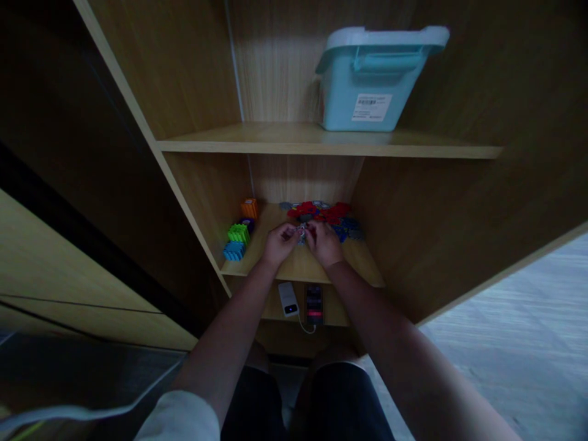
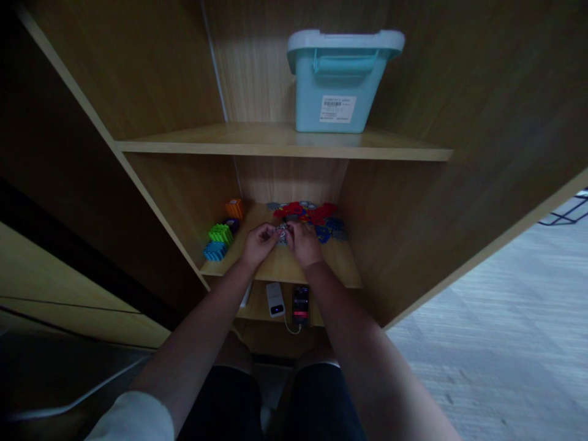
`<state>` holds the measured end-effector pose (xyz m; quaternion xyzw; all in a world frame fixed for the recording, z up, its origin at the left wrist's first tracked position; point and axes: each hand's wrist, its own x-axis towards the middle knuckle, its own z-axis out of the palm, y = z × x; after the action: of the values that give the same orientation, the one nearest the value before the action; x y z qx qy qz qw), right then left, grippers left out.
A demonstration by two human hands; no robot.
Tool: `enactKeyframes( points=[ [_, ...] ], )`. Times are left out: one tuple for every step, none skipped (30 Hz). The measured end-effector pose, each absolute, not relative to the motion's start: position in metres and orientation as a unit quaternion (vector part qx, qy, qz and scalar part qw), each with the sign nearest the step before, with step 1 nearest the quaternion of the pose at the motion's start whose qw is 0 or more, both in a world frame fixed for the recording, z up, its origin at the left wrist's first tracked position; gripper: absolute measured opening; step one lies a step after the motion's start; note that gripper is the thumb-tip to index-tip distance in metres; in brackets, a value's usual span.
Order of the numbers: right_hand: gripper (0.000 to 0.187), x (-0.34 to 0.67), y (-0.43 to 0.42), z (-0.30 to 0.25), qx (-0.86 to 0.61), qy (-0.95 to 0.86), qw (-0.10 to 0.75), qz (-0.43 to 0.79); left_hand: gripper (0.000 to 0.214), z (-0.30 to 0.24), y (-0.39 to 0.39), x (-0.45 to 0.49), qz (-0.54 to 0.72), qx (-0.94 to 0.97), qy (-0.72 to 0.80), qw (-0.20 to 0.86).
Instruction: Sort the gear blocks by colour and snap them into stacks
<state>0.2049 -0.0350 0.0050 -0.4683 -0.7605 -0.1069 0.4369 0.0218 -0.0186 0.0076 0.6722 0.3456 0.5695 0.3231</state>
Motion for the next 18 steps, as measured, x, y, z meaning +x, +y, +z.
enactKeyframes(
  points=[
    [0.027, 0.2047, -0.0358, 0.0051, -0.463, -0.764, 0.435, -0.11, 0.037, 0.0067, -0.0168, 0.0212, 0.579, 0.657, 0.345, 0.337],
    [0.026, 0.2045, -0.0369, 0.0057, -0.458, -0.771, 0.428, -0.114, 0.036, 0.0058, -0.0148, 0.0206, 0.589, 0.642, 0.343, 0.352],
    [0.026, 0.2042, -0.0381, 0.0065, -0.451, -0.779, 0.419, -0.117, 0.035, 0.0047, -0.013, 0.0202, 0.599, 0.627, 0.338, 0.365],
    [0.027, 0.204, -0.0393, 0.0075, -0.444, -0.787, 0.411, -0.119, 0.035, 0.0037, -0.0114, 0.0201, 0.608, 0.615, 0.331, 0.378],
    [0.028, 0.2038, -0.0401, 0.0085, -0.438, -0.793, 0.405, -0.121, 0.037, 0.0028, -0.0102, 0.0203, 0.615, 0.605, 0.323, 0.39],
    [0.03, 0.2036, -0.0407, 0.0094, -0.435, -0.797, 0.402, -0.122, 0.041, 0.0021, -0.0096, 0.0207, 0.618, 0.598, 0.312, 0.403],
    [0.03, 0.2035, -0.0409, 0.0102, -0.434, -0.798, 0.4, -0.122, 0.047, 0.0017, -0.0096, 0.0214, 0.619, 0.593, 0.302, 0.417],
    [0.03, 0.2034, -0.0407, 0.0107, -0.435, -0.797, 0.4, -0.122, 0.054, 0.0016, -0.01, 0.0223, 0.618, 0.588, 0.292, 0.433],
    [0.028, 0.2033, -0.0403, 0.0111, -0.437, -0.797, 0.399, -0.121, 0.058, 0.0018, -0.0109, 0.0232, 0.614, 0.585, 0.284, 0.448],
    [0.027, 0.2033, -0.0396, 0.0112, -0.44, -0.797, 0.397, -0.12, 0.06, 0.0022, -0.0118, 0.0239, 0.609, 0.583, 0.277, 0.46],
    [0.026, 0.2033, -0.039, 0.0112, -0.442, -0.797, 0.394, -0.119, 0.059, 0.0026, -0.0127, 0.0245, 0.605, 0.583, 0.271, 0.469],
    [0.026, 0.2033, -0.0383, 0.0111, -0.444, -0.797, 0.392, -0.119, 0.056, 0.003, -0.0134, 0.0248, 0.601, 0.585, 0.268, 0.475],
    [0.027, 0.2033, -0.0378, 0.0108, -0.446, -0.797, 0.39, -0.12, 0.053, 0.0031, -0.0136, 0.0248, 0.598, 0.586, 0.265, 0.478],
    [0.027, 0.2034, -0.0373, 0.0104, -0.448, -0.796, 0.389, -0.121, 0.051, 0.0028, -0.0134, 0.0247, 0.596, 0.588, 0.264, 0.479],
    [0.028, 0.2034, -0.0369, 0.0098, -0.449, -0.795, 0.39, -0.121, 0.05, 0.0022, -0.0129, 0.0245, 0.595, 0.59, 0.263, 0.478],
    [0.028, 0.2035, -0.0364, 0.0092, -0.451, -0.793, 0.392, -0.12, 0.05, 0.0012, -0.012, 0.0242, 0.596, 0.592, 0.264, 0.474],
    [0.028, 0.2036, -0.036, 0.0084, -0.452, -0.792, 0.395, -0.117, 0.05, 0.0, -0.0109, 0.0239, 0.597, 0.595, 0.265, 0.469],
    [0.028, 0.2037, -0.0355, 0.0075, -0.453, -0.79, 0.398, -0.112, 0.05, -0.0013, -0.0099, 0.0237, 0.598, 0.598, 0.268, 0.462]
  ],
)
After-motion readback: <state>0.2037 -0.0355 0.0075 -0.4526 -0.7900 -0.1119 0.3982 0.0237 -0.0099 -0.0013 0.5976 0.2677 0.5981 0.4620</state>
